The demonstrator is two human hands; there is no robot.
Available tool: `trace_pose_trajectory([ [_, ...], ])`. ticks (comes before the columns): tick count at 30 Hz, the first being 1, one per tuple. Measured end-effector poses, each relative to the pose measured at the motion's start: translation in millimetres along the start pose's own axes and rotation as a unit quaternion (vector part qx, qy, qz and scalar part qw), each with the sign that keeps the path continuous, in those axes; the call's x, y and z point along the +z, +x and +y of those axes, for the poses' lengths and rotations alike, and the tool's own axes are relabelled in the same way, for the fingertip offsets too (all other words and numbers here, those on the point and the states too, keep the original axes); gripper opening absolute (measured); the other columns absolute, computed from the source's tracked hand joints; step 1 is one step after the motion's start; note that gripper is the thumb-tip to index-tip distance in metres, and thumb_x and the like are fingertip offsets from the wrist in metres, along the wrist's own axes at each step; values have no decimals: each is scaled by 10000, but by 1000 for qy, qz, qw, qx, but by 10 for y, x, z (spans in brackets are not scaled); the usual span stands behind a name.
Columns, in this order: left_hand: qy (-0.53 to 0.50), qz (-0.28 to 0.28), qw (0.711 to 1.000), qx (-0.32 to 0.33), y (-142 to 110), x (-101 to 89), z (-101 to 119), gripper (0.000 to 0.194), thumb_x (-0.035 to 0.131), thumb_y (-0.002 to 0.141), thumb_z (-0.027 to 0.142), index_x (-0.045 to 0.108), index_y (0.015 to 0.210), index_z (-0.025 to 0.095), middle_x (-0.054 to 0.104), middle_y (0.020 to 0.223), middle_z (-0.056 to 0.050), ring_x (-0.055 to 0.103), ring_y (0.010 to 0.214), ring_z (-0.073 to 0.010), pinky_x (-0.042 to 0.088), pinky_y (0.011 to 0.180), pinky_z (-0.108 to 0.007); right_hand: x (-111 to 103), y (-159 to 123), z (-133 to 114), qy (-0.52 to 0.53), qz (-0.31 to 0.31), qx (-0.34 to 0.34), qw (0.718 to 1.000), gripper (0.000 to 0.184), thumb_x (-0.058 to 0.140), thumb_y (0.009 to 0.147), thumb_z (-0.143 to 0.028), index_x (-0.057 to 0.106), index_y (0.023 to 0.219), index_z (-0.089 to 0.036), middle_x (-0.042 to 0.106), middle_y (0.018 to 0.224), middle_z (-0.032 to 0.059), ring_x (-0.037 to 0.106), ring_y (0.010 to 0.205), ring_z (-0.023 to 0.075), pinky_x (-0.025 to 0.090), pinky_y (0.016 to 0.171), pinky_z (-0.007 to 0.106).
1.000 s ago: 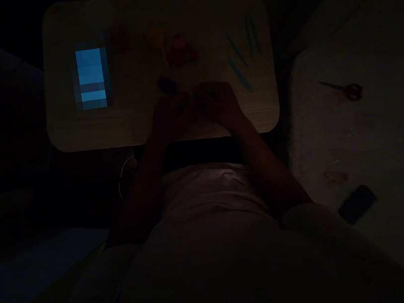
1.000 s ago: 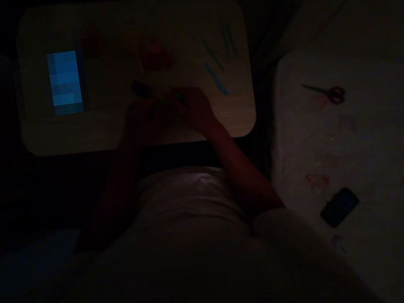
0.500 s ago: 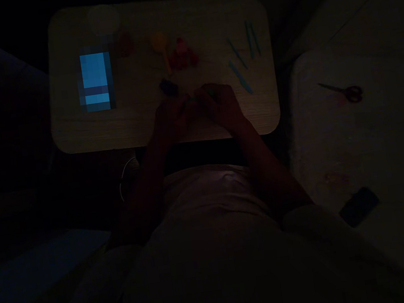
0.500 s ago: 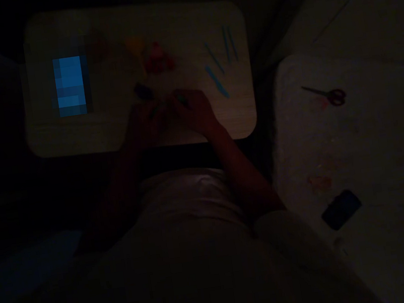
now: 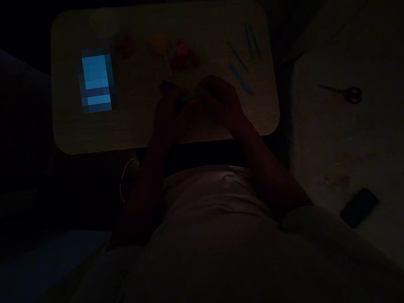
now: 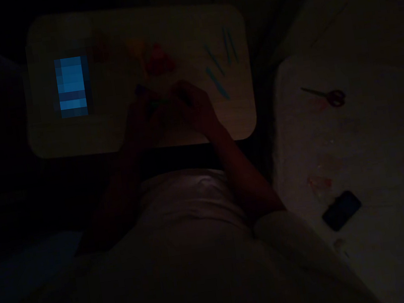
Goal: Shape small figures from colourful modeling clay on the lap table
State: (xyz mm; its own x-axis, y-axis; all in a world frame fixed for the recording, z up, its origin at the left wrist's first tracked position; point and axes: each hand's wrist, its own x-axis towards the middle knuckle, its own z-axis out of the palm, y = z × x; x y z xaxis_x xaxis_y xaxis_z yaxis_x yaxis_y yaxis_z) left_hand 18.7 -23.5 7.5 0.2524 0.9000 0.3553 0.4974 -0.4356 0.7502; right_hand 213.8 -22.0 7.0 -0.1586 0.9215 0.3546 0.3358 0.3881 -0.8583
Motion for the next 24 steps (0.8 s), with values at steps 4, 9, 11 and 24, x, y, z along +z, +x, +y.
trace_pose_trajectory([
  [4,7,-12,1000,4,5,10,4,386,597,1018,634,653,1035,253,721,973,-77,694,882,-266,530,799,-398,-21,7,-19,25,-4,-33,999,204,602,1013,-459,644,1009,-259,697,981,39,644,927,246,538,843,379],
  [9,30,-40,999,-12,-14,20,-30,349,616,1024,595,667,1089,257,748,1057,-87,716,990,-278,547,869,-394,-35,-4,-16,17,-8,-24,1000,138,612,942,-290,605,1079,-301,703,1081,31,638,1019,258,544,926,381],
  [11,31,-44,998,-11,-18,16,-25,331,627,1022,577,667,1103,259,753,1074,-84,717,996,-273,553,873,-390,-36,-8,-13,14,-14,-19,1000,179,614,925,-285,599,1102,-303,698,1105,25,635,1040,262,548,939,387],
  [24,35,-56,998,4,-17,24,-44,304,662,1001,520,716,1108,241,772,1076,-85,723,1022,-285,555,911,-399,-40,-11,-17,35,-22,-30,999,216,566,872,-271,602,1085,-275,693,1047,28,656,995,276,559,898,424],
])
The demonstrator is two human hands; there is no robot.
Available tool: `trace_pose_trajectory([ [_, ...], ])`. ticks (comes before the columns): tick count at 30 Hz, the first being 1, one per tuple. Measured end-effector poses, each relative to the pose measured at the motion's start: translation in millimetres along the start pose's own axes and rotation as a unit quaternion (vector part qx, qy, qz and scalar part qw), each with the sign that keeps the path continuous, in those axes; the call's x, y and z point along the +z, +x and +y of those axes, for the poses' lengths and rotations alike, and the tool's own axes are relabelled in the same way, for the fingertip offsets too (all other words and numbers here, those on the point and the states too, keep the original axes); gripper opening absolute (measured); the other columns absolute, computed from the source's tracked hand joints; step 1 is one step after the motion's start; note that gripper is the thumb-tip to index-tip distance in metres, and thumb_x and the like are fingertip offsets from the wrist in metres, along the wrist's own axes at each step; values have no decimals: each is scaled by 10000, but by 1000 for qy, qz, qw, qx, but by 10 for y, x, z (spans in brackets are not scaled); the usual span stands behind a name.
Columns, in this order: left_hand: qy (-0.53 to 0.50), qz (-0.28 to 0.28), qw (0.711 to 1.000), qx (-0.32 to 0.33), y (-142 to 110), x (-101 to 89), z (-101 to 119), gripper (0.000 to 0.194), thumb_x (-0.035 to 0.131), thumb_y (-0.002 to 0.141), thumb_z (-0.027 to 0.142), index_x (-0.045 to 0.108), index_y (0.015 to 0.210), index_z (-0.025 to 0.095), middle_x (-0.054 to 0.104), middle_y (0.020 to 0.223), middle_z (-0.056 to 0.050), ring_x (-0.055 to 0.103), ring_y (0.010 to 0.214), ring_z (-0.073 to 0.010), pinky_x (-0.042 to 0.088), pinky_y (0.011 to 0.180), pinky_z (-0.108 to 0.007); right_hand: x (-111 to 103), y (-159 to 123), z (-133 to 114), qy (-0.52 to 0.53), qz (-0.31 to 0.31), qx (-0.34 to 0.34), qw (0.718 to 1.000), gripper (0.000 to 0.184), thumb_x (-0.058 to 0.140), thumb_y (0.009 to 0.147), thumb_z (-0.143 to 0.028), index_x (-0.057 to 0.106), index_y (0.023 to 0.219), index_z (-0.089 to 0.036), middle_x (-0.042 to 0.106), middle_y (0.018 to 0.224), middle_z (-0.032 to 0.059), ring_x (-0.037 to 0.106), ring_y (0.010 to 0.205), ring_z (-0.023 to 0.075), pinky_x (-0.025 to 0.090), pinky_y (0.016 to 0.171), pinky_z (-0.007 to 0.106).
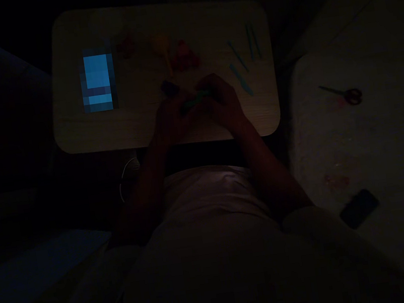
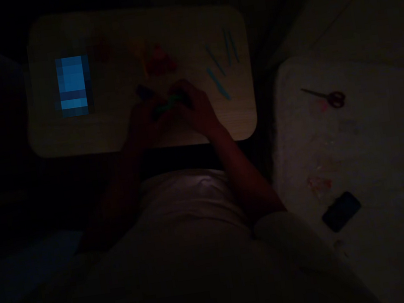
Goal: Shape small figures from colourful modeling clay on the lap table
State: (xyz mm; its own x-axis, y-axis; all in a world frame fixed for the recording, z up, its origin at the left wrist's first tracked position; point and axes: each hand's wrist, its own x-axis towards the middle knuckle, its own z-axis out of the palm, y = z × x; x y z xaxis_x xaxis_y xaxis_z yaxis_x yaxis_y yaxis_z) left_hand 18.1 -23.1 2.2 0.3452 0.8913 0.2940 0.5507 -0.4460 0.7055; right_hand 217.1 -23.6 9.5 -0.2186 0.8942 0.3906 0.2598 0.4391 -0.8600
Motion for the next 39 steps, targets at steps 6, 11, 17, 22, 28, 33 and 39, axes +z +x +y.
trace_pose_trajectory([
  [6,1,0,1000,-7,1,26,-32,366,662,1000,585,726,1096,238,777,1047,-84,731,996,-284,557,900,-394,-8,-2,1,-22,-20,14,999,130,612,932,-346,630,1052,-301,717,1063,21,631,984,252,546,915,387],
  [11,10,-19,1000,-21,-5,9,-15,379,616,1032,576,729,1116,224,771,1073,-99,727,1060,-302,542,957,-412,-11,-4,-34,-28,-27,1,999,156,570,955,-396,627,1034,-275,703,1026,43,649,976,273,547,891,405],
  [17,27,-42,999,-16,-13,-39,32,383,553,1074,547,722,1137,209,774,1123,-90,724,1077,-305,544,956,-435,21,2,-55,-41,-11,-4,999,275,550,1051,-528,626,983,-272,708,961,27,669,924,256,534,835,390],
  [22,12,-40,999,0,-13,-27,15,338,542,1073,502,732,1084,223,777,1073,-82,727,1051,-302,545,958,-444,60,0,-28,-65,4,-3,998,441,446,1110,-615,594,887,-264,663,828,12,632,790,228,478,724,368],
  [28,12,-18,1000,-17,-21,3,-1,274,611,1028,483,730,1049,238,761,1017,-86,729,1016,-300,547,942,-427,65,2,4,-156,-12,26,987,556,351,1131,-698,500,816,-265,608,777,9,586,749,209,470,733,361],
  [33,27,-10,999,-20,-19,9,7,318,615,1015,502,731,1092,216,764,1031,-98,731,1002,-297,551,936,-417,67,8,12,-166,-19,19,986,492,384,1151,-609,456,807,-264,585,768,6,579,734,206,452,714,360],
  [39,37,-21,999,-18,-20,7,-5,301,609,1019,495,732,1068,224,768,1006,-94,728,981,-293,555,937,-422,59,10,-3,-172,-25,14,985,423,437,1150,-510,451,808,-261,573,749,-3,578,725,203,437,691,354],
])
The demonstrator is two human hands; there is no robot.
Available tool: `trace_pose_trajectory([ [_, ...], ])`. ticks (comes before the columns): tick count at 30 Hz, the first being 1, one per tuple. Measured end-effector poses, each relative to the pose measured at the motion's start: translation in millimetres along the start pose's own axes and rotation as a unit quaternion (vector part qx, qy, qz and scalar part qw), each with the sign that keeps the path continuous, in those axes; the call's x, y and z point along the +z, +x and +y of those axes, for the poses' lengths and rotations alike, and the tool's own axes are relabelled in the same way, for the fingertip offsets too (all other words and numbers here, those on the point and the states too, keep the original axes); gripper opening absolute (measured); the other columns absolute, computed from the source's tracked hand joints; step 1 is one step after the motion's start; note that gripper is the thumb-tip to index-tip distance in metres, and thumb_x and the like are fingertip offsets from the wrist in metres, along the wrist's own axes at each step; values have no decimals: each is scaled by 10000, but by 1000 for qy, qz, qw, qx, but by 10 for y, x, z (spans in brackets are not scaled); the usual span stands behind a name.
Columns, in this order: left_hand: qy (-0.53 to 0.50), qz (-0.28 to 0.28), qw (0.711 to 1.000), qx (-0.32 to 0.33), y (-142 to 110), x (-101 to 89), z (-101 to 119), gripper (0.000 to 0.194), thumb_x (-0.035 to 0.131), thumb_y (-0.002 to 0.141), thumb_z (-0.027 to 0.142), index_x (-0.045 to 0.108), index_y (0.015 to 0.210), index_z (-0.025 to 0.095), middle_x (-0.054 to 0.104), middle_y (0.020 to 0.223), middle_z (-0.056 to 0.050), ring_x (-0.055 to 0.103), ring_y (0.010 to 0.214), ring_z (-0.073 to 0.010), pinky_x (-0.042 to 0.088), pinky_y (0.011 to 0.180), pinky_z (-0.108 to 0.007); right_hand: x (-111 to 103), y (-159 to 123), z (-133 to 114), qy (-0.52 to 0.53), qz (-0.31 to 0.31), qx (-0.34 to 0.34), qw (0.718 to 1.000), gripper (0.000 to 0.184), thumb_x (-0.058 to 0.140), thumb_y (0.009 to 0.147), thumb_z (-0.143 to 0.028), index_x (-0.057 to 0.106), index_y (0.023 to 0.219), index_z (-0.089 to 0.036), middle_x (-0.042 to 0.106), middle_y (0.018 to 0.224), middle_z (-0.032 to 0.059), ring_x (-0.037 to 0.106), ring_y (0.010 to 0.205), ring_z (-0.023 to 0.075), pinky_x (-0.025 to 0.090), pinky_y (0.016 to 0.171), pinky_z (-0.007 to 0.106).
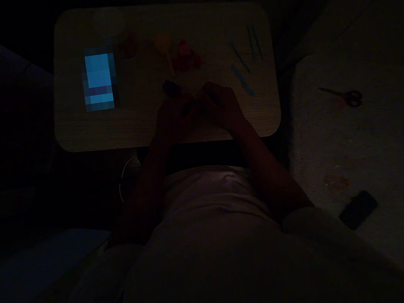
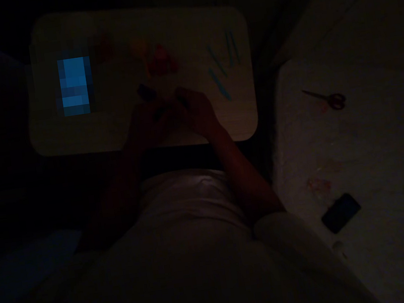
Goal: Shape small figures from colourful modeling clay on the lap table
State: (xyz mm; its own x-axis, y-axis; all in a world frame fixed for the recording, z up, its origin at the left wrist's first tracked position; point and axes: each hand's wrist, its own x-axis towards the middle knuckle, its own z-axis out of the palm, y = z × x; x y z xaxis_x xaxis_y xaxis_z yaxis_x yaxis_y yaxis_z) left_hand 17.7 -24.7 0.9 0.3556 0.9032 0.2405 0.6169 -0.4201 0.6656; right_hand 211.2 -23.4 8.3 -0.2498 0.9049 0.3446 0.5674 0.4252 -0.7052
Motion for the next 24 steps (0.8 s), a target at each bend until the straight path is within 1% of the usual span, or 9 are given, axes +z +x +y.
trace_pose_trajectory([
  [2,-9,0,1000,-6,-5,6,-12,323,609,1023,510,727,1103,221,767,1052,-103,725,1031,-306,547,963,-433,-1,-3,0,-3,-3,7,1000,403,450,1148,-482,457,811,-261,582,759,-5,583,735,203,446,699,352],
  [5,-13,5,1000,-13,-9,17,-22,334,624,1018,518,726,1120,217,762,1080,-109,719,1068,-315,540,983,-440,-2,-6,3,14,1,-3,1000,382,450,1136,-471,462,818,-262,583,767,-7,576,734,199,441,707,348],
  [8,-5,3,1000,-9,-3,15,-12,302,634,1012,495,730,1105,224,765,1063,-99,724,1032,-304,547,963,-433,-2,-2,3,28,2,-12,1000,356,450,1115,-464,458,820,-265,574,768,-4,581,740,209,434,705,357],
  [11,4,-2,1000,-1,4,-4,10,285,613,1019,481,730,1074,227,769,1022,-95,727,994,-297,555,926,-424,-2,4,-4,22,-3,-1,1000,352,462,1103,-460,445,808,-268,574,771,3,590,751,225,441,718,369],
  [15,-3,-6,1000,-4,-1,-22,27,313,594,1029,505,726,1064,223,769,1030,-106,732,991,-305,557,924,-434,-4,4,-10,14,-7,17,1000,418,447,1121,-543,455,807,-268,590,781,8,591,760,222,451,738,365],
  [20,-31,4,999,-16,-12,1,-2,359,628,1011,568,723,1131,243,767,1100,-107,715,1104,-321,544,998,-448,-13,-1,-8,35,2,-9,999,512,394,1116,-672,479,810,-270,597,767,10,575,734,214,434,715,374],
  [24,-27,1,999,-17,-7,10,0,348,622,1017,558,729,1100,238,767,1070,-105,719,1095,-325,553,989,-451,-26,-1,-22,32,-2,-1,999,545,346,1112,-707,460,800,-276,585,768,12,568,734,221,435,705,385],
])
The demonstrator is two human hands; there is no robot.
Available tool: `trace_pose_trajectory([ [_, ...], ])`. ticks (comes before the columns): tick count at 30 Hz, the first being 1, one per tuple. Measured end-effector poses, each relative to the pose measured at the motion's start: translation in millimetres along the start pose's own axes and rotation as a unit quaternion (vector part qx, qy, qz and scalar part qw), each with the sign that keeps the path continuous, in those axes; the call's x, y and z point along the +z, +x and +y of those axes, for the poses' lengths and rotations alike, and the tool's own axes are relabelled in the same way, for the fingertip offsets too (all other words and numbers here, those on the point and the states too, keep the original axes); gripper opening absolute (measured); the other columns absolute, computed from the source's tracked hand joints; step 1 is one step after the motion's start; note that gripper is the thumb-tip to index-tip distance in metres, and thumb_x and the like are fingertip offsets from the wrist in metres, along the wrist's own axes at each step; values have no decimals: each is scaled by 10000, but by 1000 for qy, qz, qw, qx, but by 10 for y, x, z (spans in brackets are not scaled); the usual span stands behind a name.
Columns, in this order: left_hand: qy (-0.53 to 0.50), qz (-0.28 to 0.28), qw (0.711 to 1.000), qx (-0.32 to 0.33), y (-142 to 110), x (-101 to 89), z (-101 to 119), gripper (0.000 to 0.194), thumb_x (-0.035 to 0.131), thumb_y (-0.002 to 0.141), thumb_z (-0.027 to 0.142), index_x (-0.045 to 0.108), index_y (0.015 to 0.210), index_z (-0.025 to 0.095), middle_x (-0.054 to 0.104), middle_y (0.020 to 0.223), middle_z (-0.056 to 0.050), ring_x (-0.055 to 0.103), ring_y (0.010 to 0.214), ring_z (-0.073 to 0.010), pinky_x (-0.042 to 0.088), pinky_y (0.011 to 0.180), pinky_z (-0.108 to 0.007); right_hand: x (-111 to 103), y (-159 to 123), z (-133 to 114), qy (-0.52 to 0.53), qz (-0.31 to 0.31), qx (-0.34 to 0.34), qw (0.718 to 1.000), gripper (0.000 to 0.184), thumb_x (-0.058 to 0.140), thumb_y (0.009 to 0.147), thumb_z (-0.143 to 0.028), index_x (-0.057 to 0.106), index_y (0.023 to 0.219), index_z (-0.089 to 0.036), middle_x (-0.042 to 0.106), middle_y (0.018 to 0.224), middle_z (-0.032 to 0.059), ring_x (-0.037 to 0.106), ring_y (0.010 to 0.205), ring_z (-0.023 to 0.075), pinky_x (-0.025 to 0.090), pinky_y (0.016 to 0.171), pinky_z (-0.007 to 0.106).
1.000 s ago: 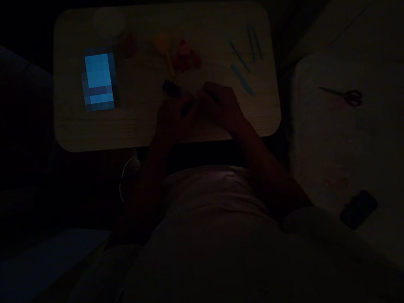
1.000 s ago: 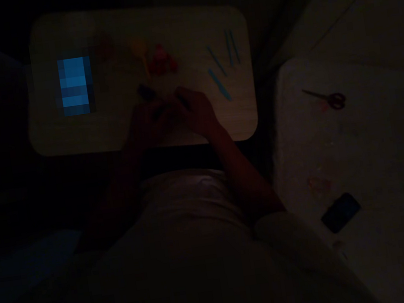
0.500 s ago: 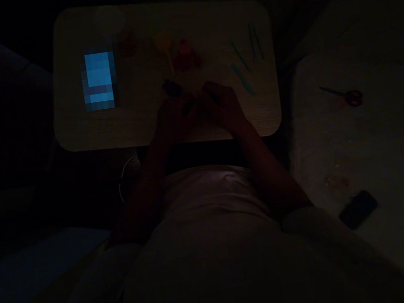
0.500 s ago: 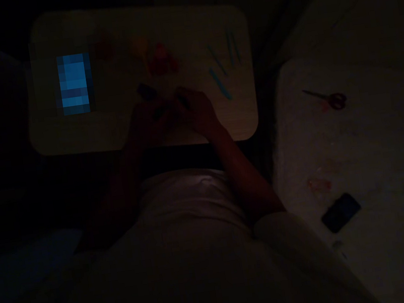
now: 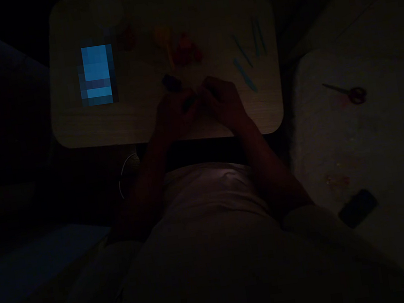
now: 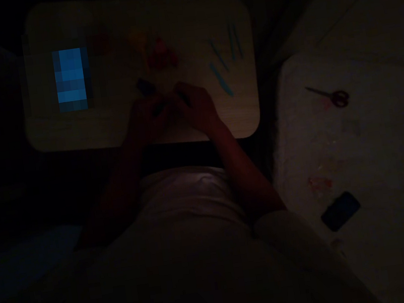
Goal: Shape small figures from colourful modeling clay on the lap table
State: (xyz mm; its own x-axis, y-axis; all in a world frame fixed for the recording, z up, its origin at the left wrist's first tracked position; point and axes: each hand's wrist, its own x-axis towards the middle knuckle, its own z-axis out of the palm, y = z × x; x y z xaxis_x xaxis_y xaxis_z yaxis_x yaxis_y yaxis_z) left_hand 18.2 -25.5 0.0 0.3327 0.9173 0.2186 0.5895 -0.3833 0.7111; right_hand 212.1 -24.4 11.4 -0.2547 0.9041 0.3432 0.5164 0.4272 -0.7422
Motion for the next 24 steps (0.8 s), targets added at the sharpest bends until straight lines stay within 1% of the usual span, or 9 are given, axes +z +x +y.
trace_pose_trajectory([
  [4,18,-3,1000,5,6,-15,37,328,604,1029,540,738,1067,243,776,1037,-91,731,1033,-306,571,951,-431,-8,3,-11,-6,-4,1,1000,553,354,1110,-719,463,803,-272,585,770,10,568,739,212,442,711,375],
  [9,10,-4,1000,1,6,-20,48,308,605,1033,514,740,1084,242,777,1058,-87,728,1058,-309,570,965,-437,0,-3,-2,-16,-9,15,1000,551,338,1123,-702,461,806,-269,584,779,12,597,762,221,462,735,375],
  [13,5,0,1000,-6,7,-10,26,305,637,1018,523,739,1079,243,769,1025,-85,726,1058,-313,566,961,-443,1,-3,-4,-7,-2,15,1000,560,365,1110,-727,488,812,-270,600,774,13,571,749,212,455,729,366],
  [15,2,0,1000,-5,11,-7,20,303,648,1009,522,739,1075,241,768,1027,-84,728,1044,-312,564,958,-448,-5,-1,-17,-8,-2,18,1000,558,364,1107,-729,481,800,-278,606,780,21,570,758,224,457,740,375],
  [20,0,3,1000,0,19,-14,24,310,617,1021,532,740,1076,253,774,1051,-75,727,1034,-304,565,964,-449,-17,-1,-44,-7,-7,34,999,531,382,1096,-717,478,804,-284,590,794,24,600,808,259,473,775,393],
  [24,-12,0,1000,-9,14,-26,28,333,631,1013,568,737,1057,256,771,1009,-71,720,1052,-310,571,946,-441,-8,-2,-14,7,0,6,1000,472,417,1113,-640,486,809,-286,579,782,19,592,774,259,459,754,395],
])
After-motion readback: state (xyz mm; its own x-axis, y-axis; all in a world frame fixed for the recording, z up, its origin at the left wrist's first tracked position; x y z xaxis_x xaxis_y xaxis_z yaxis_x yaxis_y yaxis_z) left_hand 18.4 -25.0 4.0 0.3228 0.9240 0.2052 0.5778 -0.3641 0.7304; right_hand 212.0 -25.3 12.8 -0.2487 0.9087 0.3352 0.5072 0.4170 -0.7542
